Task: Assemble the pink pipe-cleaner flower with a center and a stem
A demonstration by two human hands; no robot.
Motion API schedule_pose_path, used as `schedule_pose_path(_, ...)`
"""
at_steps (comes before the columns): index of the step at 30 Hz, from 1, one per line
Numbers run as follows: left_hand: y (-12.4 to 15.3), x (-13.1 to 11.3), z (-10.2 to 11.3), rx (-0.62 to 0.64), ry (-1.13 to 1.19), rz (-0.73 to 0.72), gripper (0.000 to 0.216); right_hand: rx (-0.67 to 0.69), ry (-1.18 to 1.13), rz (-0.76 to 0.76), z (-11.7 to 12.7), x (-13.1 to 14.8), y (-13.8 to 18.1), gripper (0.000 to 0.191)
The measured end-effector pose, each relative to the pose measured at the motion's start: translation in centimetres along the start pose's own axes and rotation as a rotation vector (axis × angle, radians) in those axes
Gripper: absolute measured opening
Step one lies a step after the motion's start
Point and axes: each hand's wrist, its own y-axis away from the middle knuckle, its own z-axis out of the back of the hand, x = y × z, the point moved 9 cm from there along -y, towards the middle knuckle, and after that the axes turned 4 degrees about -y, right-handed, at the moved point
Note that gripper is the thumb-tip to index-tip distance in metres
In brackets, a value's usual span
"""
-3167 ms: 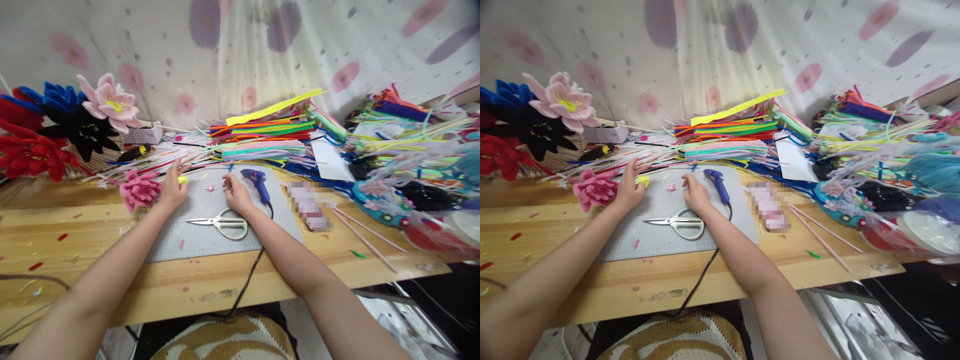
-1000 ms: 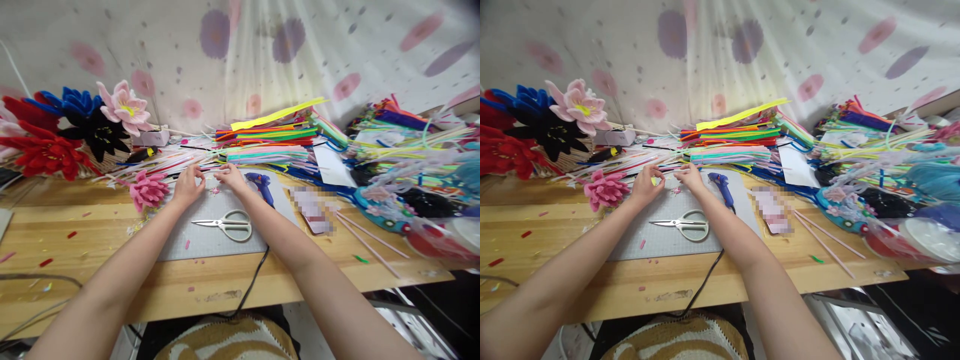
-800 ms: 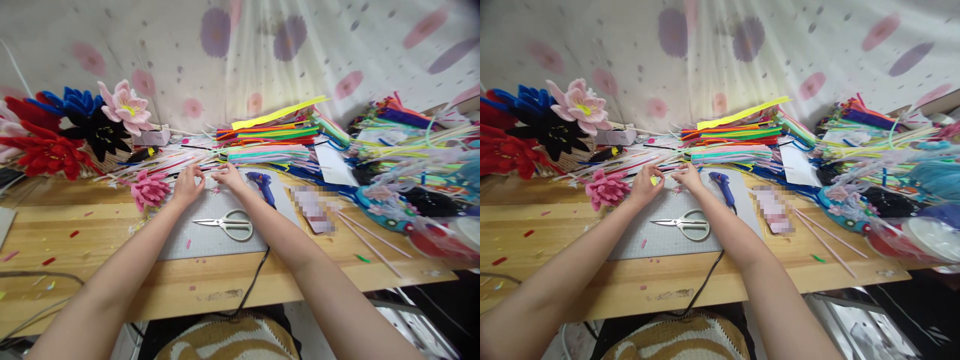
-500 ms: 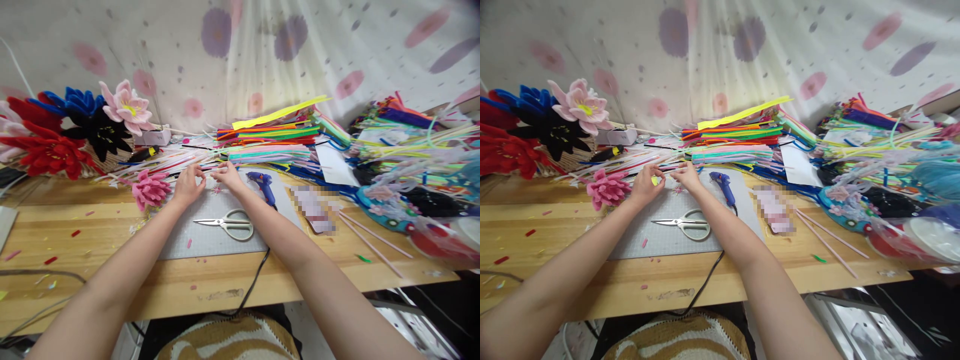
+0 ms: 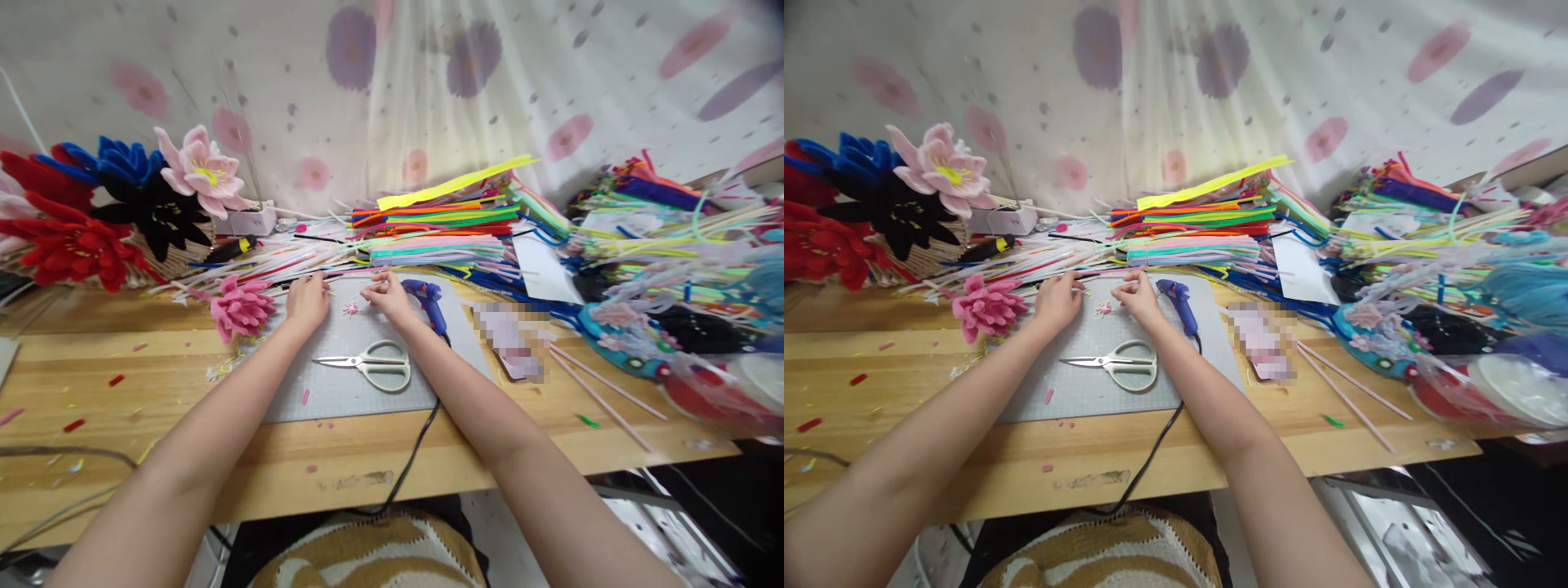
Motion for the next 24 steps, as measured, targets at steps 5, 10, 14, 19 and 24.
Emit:
schedule_pose_path(5, 0.5, -1.3, 2.6, -0.159, 0.11, 0.012, 0.04, 0.031, -0.029, 0.004, -0.5, 0.3, 0.0, 0.046)
schedule_pose_path(10, 0.9, -1.5, 2.0, -0.012, 0.505, 0.109, 0.029, 0.068, -0.06, 0.021, -1.4, 0.9, 0.5, 0.046)
schedule_pose_path(14, 1.7, -1.2, -0.6, 0.19, 0.905, 0.29, 0.038, 0.072, -0.054, 0.028, -1.6, 1.0, 0.7, 0.045)
schedule_pose_path(19, 1.9, -0.9, -1.0, 0.222, 1.069, 0.42, 0.045, 0.076, -0.032, 0.034, -1.8, 1.4, 0.4, 0.043)
schedule_pose_path(24, 1.5, -0.6, -0.8, 0.204, 1.125, 0.499, 0.043, 0.11, -0.023, 0.034, -2.6, 2.0, 0.1, 0.045)
